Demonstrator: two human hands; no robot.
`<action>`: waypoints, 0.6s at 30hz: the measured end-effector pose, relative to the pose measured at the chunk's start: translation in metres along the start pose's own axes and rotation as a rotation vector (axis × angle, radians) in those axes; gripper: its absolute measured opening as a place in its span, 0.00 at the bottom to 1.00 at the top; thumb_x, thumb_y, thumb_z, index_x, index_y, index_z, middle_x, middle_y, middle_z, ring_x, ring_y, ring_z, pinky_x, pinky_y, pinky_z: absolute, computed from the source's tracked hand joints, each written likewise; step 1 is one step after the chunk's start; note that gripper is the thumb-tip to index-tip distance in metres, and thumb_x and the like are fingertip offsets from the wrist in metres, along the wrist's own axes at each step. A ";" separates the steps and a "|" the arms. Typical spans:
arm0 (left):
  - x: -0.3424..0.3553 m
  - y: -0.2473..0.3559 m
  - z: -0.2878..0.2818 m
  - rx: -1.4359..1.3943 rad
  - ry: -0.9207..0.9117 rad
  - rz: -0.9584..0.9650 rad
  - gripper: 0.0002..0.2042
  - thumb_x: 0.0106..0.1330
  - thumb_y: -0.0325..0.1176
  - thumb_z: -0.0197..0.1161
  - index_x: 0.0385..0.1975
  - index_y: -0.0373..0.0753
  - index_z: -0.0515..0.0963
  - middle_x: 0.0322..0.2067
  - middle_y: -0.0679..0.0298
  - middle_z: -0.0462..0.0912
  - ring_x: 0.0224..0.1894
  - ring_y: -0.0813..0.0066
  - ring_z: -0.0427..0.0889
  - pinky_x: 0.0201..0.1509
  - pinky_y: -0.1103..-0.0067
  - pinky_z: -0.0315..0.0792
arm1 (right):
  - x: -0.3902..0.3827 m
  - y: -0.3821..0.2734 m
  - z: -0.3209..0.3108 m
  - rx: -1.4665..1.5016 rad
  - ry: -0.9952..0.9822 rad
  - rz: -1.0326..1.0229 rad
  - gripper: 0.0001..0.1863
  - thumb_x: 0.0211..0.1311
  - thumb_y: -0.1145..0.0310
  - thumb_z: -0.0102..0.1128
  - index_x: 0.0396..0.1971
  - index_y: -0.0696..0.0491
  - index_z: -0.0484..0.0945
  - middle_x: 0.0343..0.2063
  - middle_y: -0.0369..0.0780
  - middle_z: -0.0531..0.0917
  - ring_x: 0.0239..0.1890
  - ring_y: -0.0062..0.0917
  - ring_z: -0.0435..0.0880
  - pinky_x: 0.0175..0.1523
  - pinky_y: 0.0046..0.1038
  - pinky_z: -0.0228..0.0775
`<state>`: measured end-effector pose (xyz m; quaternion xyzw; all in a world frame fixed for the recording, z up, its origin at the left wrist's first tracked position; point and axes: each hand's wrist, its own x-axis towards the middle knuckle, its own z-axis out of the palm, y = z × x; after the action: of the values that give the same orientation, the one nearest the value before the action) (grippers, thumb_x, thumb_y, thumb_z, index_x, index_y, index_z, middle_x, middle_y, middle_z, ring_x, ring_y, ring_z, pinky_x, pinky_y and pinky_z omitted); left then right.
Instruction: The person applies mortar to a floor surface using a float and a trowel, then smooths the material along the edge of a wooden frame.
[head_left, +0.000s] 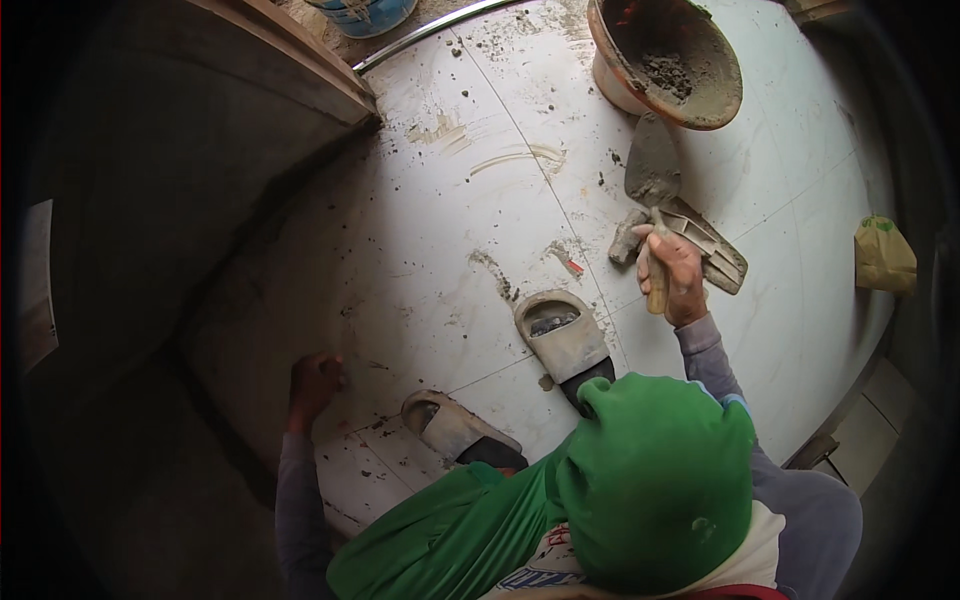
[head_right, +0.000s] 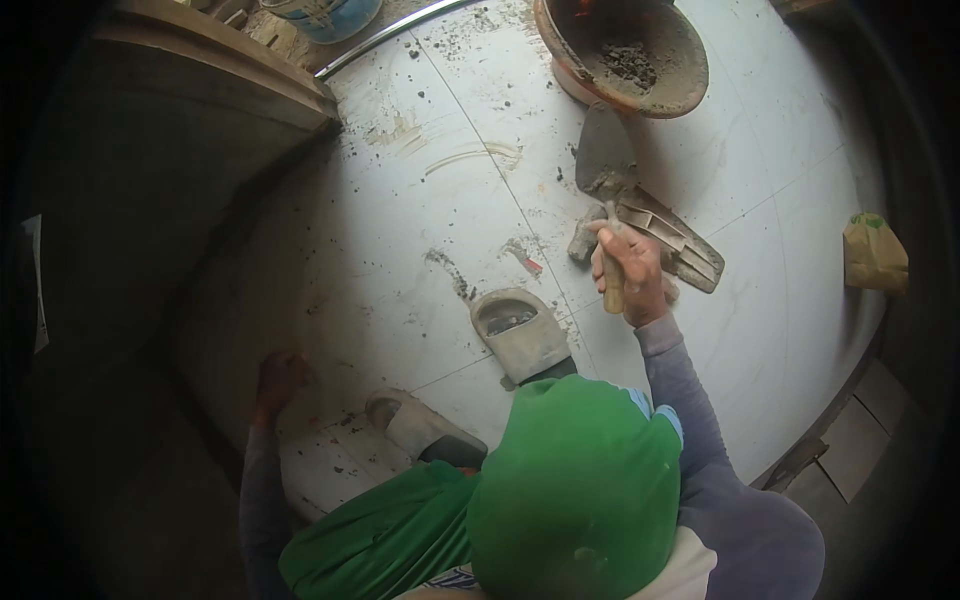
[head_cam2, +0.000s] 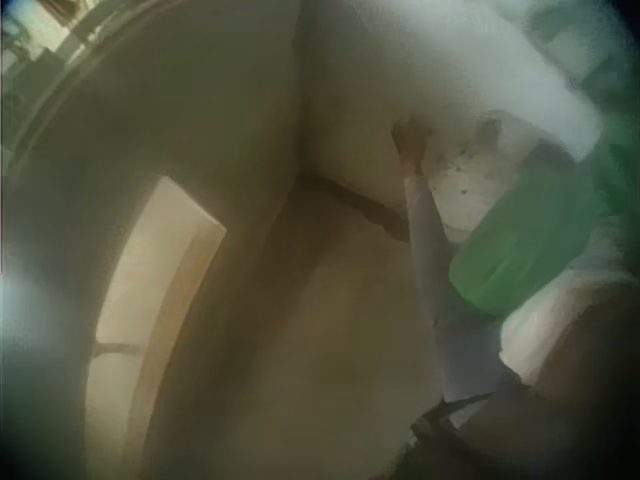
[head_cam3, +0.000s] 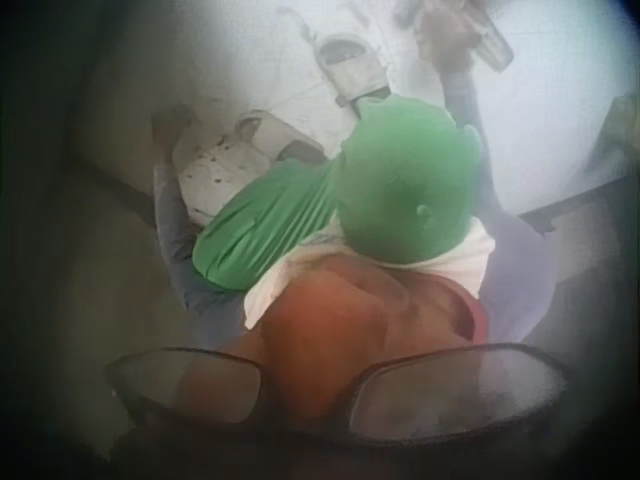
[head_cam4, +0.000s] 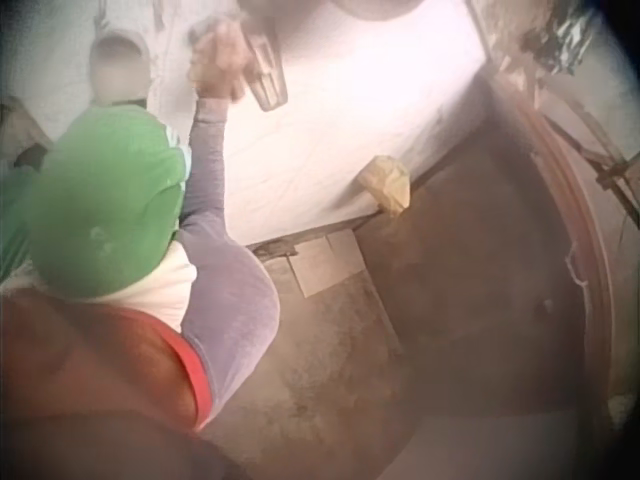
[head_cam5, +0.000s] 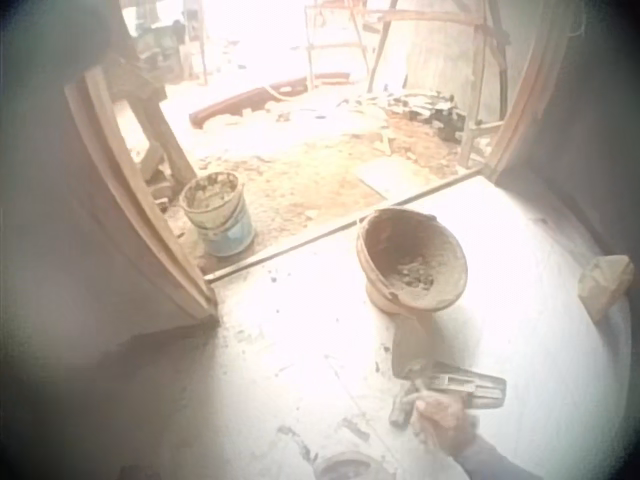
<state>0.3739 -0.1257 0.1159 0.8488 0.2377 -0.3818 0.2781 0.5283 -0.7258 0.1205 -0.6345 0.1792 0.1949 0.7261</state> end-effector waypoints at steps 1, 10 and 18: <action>-0.001 -0.011 0.011 0.013 -0.001 -0.003 0.16 0.77 0.42 0.65 0.47 0.32 0.86 0.33 0.47 0.90 0.34 0.62 0.93 0.41 0.67 0.82 | -0.008 0.009 0.007 -0.103 0.020 0.043 0.24 0.77 0.54 0.66 0.53 0.63 0.83 0.22 0.36 0.81 0.19 0.16 0.75 0.27 0.21 0.67; -0.057 -0.011 0.052 -0.016 -0.713 -0.358 0.23 0.78 0.50 0.65 0.57 0.33 0.86 0.48 0.55 0.93 0.49 0.64 0.93 0.52 0.62 0.87 | 0.048 0.066 0.080 -0.418 -0.106 -0.124 0.18 0.71 0.57 0.70 0.34 0.59 0.83 0.21 0.36 0.80 0.24 0.18 0.75 0.32 0.30 0.70; -0.123 0.081 0.111 -0.388 -1.550 -0.538 0.33 0.88 0.58 0.48 0.69 0.31 0.79 0.58 0.54 0.89 0.56 0.72 0.86 0.62 0.73 0.80 | 0.098 0.034 0.086 -0.398 -0.008 -0.150 0.19 0.70 0.57 0.71 0.32 0.60 0.81 0.22 0.37 0.80 0.26 0.21 0.75 0.34 0.33 0.72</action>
<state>0.2929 -0.2811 0.1739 0.1982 0.2350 -0.8619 0.4032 0.5967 -0.6310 0.0529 -0.7761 0.0865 0.1743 0.5998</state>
